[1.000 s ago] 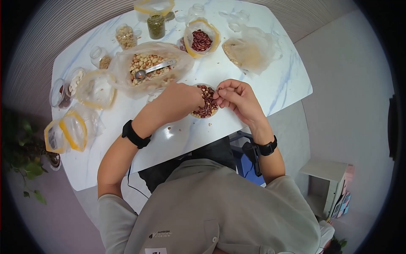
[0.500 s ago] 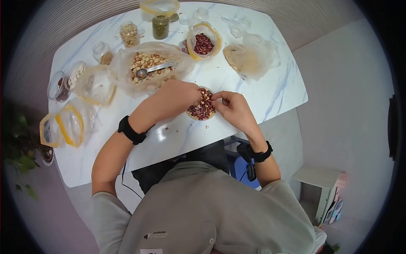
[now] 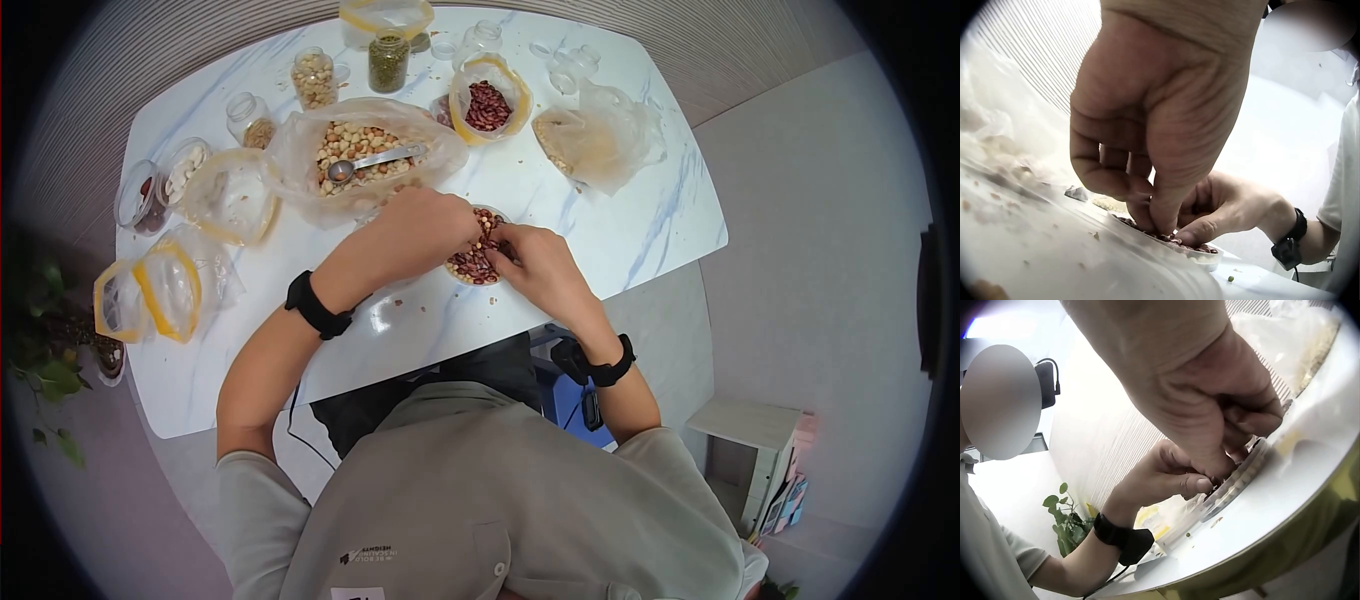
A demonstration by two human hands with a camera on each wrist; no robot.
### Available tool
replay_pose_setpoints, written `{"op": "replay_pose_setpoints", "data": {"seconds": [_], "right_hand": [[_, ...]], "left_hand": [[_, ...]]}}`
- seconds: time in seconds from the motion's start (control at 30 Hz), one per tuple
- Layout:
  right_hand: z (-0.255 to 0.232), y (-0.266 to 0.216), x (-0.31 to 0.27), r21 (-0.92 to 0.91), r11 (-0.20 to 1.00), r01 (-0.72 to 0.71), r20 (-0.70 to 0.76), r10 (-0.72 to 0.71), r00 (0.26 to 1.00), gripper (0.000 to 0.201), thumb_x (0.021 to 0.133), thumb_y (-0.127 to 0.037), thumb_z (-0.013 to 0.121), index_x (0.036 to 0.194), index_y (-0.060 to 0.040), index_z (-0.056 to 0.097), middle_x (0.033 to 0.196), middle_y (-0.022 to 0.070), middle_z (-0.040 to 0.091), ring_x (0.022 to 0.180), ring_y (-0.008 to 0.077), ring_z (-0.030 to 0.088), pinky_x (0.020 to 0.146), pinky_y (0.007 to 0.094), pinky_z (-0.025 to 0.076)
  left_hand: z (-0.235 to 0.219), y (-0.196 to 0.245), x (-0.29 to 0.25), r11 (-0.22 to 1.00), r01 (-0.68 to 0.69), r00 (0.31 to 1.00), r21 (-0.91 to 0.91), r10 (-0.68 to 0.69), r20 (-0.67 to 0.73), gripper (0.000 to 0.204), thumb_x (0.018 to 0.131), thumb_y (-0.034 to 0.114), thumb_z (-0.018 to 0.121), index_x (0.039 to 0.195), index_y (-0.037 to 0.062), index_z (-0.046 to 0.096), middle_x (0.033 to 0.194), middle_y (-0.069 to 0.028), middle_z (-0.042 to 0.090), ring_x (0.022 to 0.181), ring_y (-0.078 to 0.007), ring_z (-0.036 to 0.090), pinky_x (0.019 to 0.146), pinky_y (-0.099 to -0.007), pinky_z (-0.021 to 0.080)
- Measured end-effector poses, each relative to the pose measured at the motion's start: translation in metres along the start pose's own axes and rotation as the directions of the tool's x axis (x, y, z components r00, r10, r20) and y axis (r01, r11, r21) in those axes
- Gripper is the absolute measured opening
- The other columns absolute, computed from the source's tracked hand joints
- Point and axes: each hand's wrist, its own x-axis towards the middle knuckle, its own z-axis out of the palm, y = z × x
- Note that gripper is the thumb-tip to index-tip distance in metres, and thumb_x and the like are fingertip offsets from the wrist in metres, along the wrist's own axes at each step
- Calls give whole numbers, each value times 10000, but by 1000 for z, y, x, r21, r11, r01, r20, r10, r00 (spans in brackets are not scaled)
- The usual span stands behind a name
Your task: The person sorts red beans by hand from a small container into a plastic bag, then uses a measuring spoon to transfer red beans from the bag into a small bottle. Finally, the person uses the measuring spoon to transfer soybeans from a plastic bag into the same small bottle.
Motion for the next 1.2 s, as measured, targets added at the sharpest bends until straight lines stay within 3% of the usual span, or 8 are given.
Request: {"op": "replay_pose_setpoints", "data": {"seconds": [0.37, 0.47, 0.53, 0.67, 0.77, 0.87, 0.97, 1.2], "right_hand": [[2, 9, 1, 81, 995, 50, -15, -49, 999, 237, 959, -186, 664, 999, 46, 635, 858, 267, 664, 816, 435, 664, 734, 482, 520], [-12, 6, 3, 170, 979, -111, 100, 95, 990, 224, 993, -191, 673, 997, 32, 663, 794, 133, 662, 684, 192, 616, 648, 324, 483], [-4, 20, 7, 418, 903, -97, 79, 70, 994, 214, 1011, -191, 664, 990, 22, 666, 794, 58, 639, 675, 122, 551, 619, 283, 444], [-8, 22, 10, 745, 626, -230, 175, 149, 973, 174, 1042, -160, 612, 987, -2, 661, 805, -22, 607, 666, 83, 498, 599, 253, 405], [-10, 37, 13, 961, 96, -261, 260, 21, 965, 179, 1047, -173, 570, 1023, -20, 661, 800, 4, 614, 650, 95, 504, 613, 243, 430], [-12, 42, 19, 940, -183, -287, 272, -105, 957, 258, 1074, -247, 514, 1077, -24, 644, 843, 57, 645, 738, 151, 595, 692, 286, 507], [-3, 29, 19, 874, -384, -299, 299, -63, 952, 340, 1089, -307, 471, 1110, -5, 625, 938, 107, 681, 885, 227, 665, 845, 370, 568], [17, 12, 20, 647, -679, -348, 275, -217, 936, 472, 1114, -298, 388, 1198, 121, 590, 1255, 212, 630, 1149, 289, 627, 1110, 463, 494]], "left_hand": [[2, 0, 0, 999, 24, 999, -23, -25, -23, 122, 880, 185, 723, 849, 69, 737, 855, -105, 677, 850, -330, 677, 731, -459, 515], [-1, -1, 0, 999, 40, 999, -17, -41, -34, 117, 879, 181, 733, 865, 64, 742, 864, -104, 683, 846, -333, 675, 739, -456, 518], [-3, -1, 2, 999, 44, 998, -24, -45, -40, 114, 882, 178, 733, 884, 65, 749, 865, -103, 683, 844, -334, 674, 742, -454, 520], [-5, 1, 3, 997, 49, 995, -56, -54, -84, 117, 890, 168, 727, 947, 74, 768, 868, -99, 684, 848, -333, 674, 743, -447, 523], [-8, 3, 4, 995, 16, 980, -103, -36, -196, 131, 895, 157, 725, 989, 81, 775, 875, -94, 688, 850, -329, 674, 740, -436, 524], [-16, 10, 6, 989, -7, 965, -145, -31, -262, 134, 894, 147, 729, 1003, 84, 775, 876, -85, 689, 845, -320, 670, 734, -421, 522], [-27, 23, 6, 978, -13, 948, -206, -53, -315, 131, 890, 134, 733, 1005, 87, 773, 867, -75, 683, 841, -309, 663, 729, -413, 517], [-39, 31, 3, 978, -73, 946, -195, 6, -323, 182, 883, 88, 735, 1064, 79, 750, 875, -80, 678, 855, -293, 657, 749, -390, 522]]}}
